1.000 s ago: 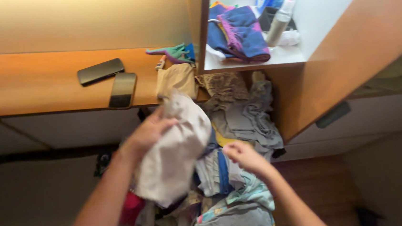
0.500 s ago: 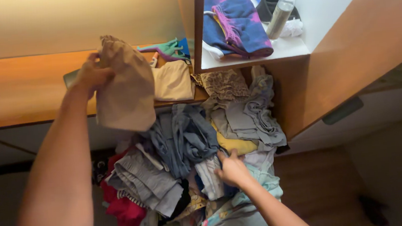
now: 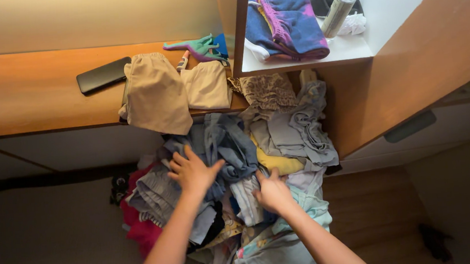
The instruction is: Folding various clothing items from a pile and organizing them on a shelf.
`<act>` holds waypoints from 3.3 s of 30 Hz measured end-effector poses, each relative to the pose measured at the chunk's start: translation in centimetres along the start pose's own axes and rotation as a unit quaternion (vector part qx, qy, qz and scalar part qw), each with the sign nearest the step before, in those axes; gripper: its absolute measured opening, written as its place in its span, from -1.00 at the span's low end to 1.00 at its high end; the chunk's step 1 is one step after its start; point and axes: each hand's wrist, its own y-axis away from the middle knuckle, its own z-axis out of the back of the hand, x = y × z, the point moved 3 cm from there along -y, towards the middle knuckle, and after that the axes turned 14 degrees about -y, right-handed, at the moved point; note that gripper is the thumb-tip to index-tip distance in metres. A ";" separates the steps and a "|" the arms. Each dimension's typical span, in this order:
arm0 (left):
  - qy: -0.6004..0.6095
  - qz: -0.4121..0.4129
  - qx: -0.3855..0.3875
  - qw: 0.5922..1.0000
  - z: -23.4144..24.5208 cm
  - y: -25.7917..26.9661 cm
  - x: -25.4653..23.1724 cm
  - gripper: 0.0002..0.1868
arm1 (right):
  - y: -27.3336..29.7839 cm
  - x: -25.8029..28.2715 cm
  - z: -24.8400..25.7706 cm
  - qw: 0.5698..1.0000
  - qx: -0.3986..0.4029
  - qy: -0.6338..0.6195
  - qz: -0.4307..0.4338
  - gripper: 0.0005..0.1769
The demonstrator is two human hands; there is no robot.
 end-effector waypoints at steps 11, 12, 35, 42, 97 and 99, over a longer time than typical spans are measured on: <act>0.064 0.037 -0.016 0.997 -8.6 3.8 -2.7 -0.21 | 1.1 -1.7 1.7 0.996 -0.004 -0.078 0.034 -0.21; 0.064 0.037 -0.015 0.997 -9.4 3.2 -2.4 -0.21 | 0.6 -3.1 1.5 0.996 -0.004 -0.078 0.034 -0.21; 0.752 -0.168 0.351 0.532 5.6 8.3 -4.5 -0.53 | 9.3 1.6 15.2 0.477 0.069 -0.874 0.060 -0.07; 0.663 -0.279 0.359 0.594 7.3 8.0 -4.2 -0.15 | 5.8 -4.5 12.5 0.442 0.028 -0.892 0.092 -0.27; 0.260 -0.151 0.172 0.938 -8.8 6.5 -5.6 0.09 | 12.7 -14.9 3.5 0.703 -0.246 -0.619 -0.250 -0.38; 0.128 -0.120 0.225 0.959 -8.4 9.1 -3.1 0.14 | 13.6 -12.2 4.8 0.689 -0.201 -0.617 -0.322 -0.26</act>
